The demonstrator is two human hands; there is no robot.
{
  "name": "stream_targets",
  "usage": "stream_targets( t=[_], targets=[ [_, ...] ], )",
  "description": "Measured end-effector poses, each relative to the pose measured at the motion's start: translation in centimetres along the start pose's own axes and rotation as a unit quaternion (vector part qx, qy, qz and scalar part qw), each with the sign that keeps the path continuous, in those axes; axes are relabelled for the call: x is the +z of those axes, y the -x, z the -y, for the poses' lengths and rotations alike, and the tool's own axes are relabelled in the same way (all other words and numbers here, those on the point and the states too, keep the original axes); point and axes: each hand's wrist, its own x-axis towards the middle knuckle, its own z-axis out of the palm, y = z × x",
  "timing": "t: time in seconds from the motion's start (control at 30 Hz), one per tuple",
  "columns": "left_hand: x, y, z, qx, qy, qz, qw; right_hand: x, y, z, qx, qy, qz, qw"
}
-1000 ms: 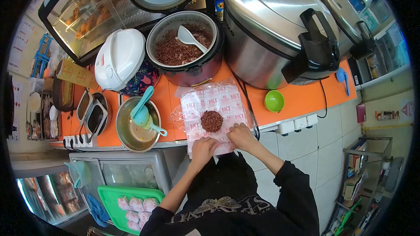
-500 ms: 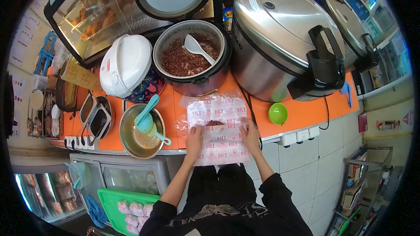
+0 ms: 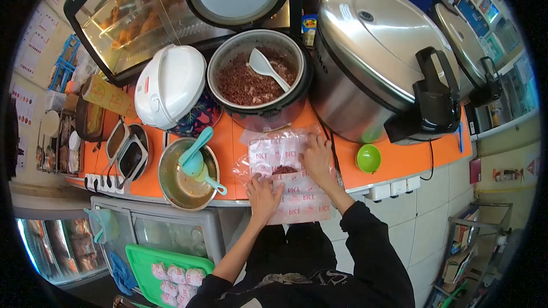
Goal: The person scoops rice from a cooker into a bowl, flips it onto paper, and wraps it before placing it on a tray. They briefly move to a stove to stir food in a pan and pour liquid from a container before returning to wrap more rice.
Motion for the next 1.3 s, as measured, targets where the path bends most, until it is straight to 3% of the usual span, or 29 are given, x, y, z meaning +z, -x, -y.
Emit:
stream_targets(
  t=[0.23, 0.33, 0.53, 0.63, 0.73, 0.83, 0.9, 0.97, 1.03, 1.1, 1.17, 1.23, 1.3],
  targets=[
    [0.9, 0.1, -0.2, -0.026, 0.011, 0.008, 1.0, 1.4, 0.8, -0.9, -0.023, -0.062, -0.017, 0.998],
    [0.9, 0.1, 0.1, -0.018, 0.013, 0.011, 1.0, -1.3, 0.4, -0.2, -0.028, -0.074, -0.02, 0.997],
    [1.0, 0.2, 0.1, -0.028, 0.017, 0.012, 0.999, 0.3, -1.1, -2.0, -0.046, -0.126, 0.032, 0.99],
    [1.1, 0.3, 0.2, -0.025, 0.029, 0.006, 0.999, -0.3, -1.5, -1.9, 0.09, -0.233, 0.124, 0.96],
    [1.0, 0.2, -0.4, -0.051, 0.023, -0.008, 0.998, -0.9, -1.6, -1.9, 0.036, -0.126, 0.166, 0.977],
    [1.4, -0.1, -1.5, -0.092, 0.018, -0.019, 0.995, -3.3, -0.2, -1.6, -0.117, -0.167, -0.084, 0.975],
    [1.9, -0.4, -1.3, -0.159, 0.041, 0.017, 0.986, -2.5, 4.5, -2.2, -0.155, -0.253, -0.029, 0.955],
    [2.4, -0.5, -1.3, -0.242, 0.065, 0.048, 0.967, -2.1, 8.9, -2.4, -0.241, -0.22, -0.011, 0.945],
    [2.5, -1.6, -1.1, -0.327, 0.081, 0.075, 0.939, 0.3, 11.3, -3.0, -0.194, -0.242, 0.002, 0.951],
    [-1.2, -2.8, -3.1, -0.179, 0.091, -0.166, 0.965, 0.1, 10.9, -2.6, -0.17, -0.228, 0.003, 0.959],
    [-3.1, -3.2, -1.8, 0.011, 0.089, -0.189, 0.978, 0.2, 10.6, -2.4, -0.17, -0.221, -0.002, 0.96],
    [-2.9, -3.6, 2.1, 0.212, 0.096, -0.007, 0.972, 0.9, 11.0, -3.2, -0.169, -0.234, 0.004, 0.957],
    [-0.1, -2.7, 5.3, 0.231, 0.11, 0.05, 0.966, 1.1, 11.0, -3.1, -0.167, -0.263, -0.001, 0.95]
  ],
)
